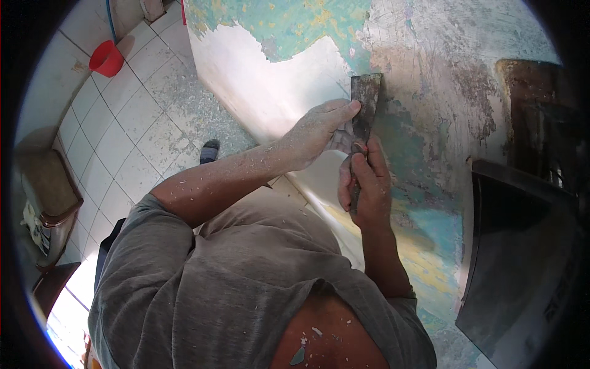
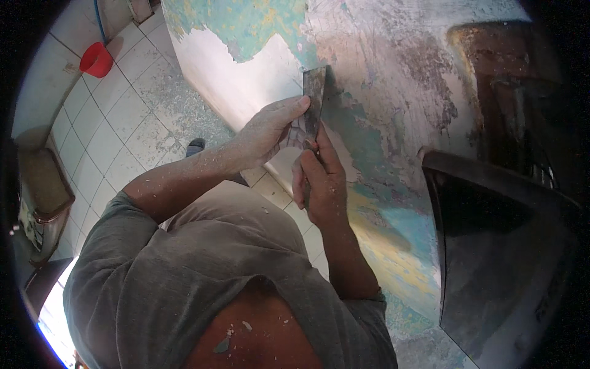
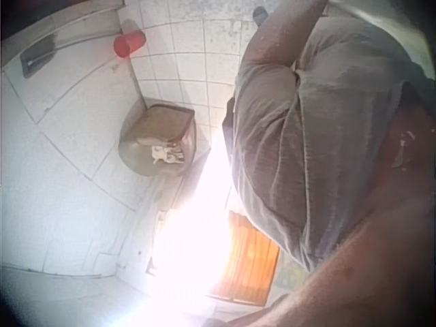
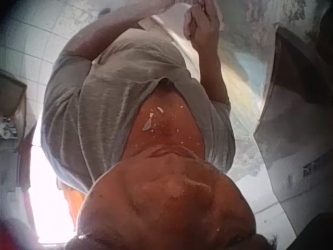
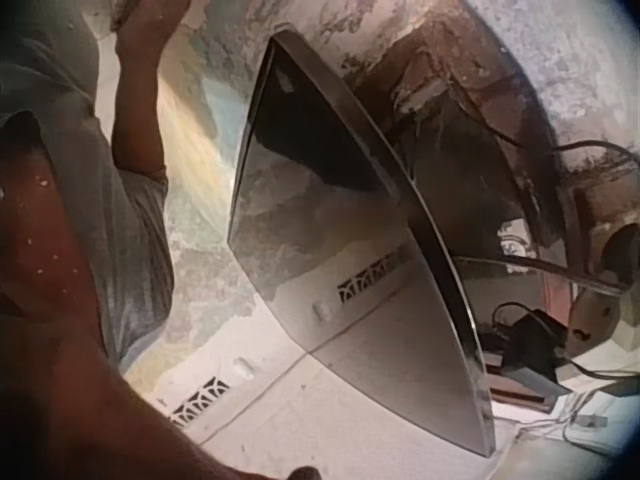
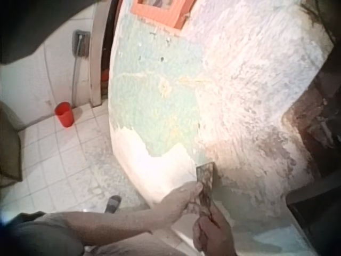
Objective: The person scrapes old paint and plaster off a wall using a putty knife.
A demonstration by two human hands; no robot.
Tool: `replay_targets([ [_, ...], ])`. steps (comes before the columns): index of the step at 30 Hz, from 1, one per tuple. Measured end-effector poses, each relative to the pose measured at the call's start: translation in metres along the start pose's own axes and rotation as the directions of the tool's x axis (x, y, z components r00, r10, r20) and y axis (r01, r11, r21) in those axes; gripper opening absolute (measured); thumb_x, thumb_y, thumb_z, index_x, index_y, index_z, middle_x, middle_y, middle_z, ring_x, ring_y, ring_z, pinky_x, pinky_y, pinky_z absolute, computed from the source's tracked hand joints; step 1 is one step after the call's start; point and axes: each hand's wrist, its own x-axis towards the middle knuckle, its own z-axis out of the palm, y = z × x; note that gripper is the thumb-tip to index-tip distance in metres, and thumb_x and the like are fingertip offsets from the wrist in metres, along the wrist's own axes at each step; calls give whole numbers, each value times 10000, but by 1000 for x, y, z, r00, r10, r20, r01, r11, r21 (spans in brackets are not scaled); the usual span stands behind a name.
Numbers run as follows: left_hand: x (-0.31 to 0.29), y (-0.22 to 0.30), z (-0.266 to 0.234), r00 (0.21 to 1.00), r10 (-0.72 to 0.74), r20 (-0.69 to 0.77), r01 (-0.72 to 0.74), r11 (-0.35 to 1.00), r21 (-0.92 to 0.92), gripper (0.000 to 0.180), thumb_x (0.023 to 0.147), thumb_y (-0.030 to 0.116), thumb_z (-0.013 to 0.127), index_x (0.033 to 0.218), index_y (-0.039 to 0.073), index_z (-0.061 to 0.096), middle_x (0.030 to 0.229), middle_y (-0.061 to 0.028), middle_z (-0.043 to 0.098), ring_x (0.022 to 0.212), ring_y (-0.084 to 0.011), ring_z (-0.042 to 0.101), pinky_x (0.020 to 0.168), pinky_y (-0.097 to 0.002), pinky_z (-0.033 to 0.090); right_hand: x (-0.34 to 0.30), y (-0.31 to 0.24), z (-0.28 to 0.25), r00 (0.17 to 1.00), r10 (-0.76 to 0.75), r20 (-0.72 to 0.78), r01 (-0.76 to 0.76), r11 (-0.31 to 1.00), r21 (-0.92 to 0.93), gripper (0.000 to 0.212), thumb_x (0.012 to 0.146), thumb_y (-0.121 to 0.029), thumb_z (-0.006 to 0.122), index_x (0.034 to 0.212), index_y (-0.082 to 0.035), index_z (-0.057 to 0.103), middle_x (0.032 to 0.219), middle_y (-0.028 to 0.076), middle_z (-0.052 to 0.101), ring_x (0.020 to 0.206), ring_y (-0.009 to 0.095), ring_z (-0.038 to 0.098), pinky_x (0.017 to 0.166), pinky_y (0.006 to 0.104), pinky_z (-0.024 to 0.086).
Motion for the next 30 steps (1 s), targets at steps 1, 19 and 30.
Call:
replay_targets([
  [1,-4,0,0,1000,-1,5,0,997,74,355,1046,368,502,1155,42,589,942,-30,656,877,-128,643,805,-310,542,-4,-1,-1,1000,1,6,-1,1000,1,591,1014,-145,413,1567,-49,231,640,46,514,374,82,369,352,225,319],
  [19,-3,6,-6,993,70,-93,-74,997,-35,344,1042,351,504,1157,38,584,1020,-56,660,903,-149,646,840,-325,528,4,-17,21,998,51,19,-52,998,43,559,1020,-151,422,1545,-26,277,708,35,510,425,91,407,372,236,340],
  [30,-4,10,-9,990,123,68,-134,976,173,357,1046,377,499,1173,52,574,1013,-47,605,900,-104,573,772,-275,494,-4,-10,31,1000,16,-1,-16,997,79,595,1000,-71,410,1569,-77,237,725,43,502,423,98,399,368,240,353],
])
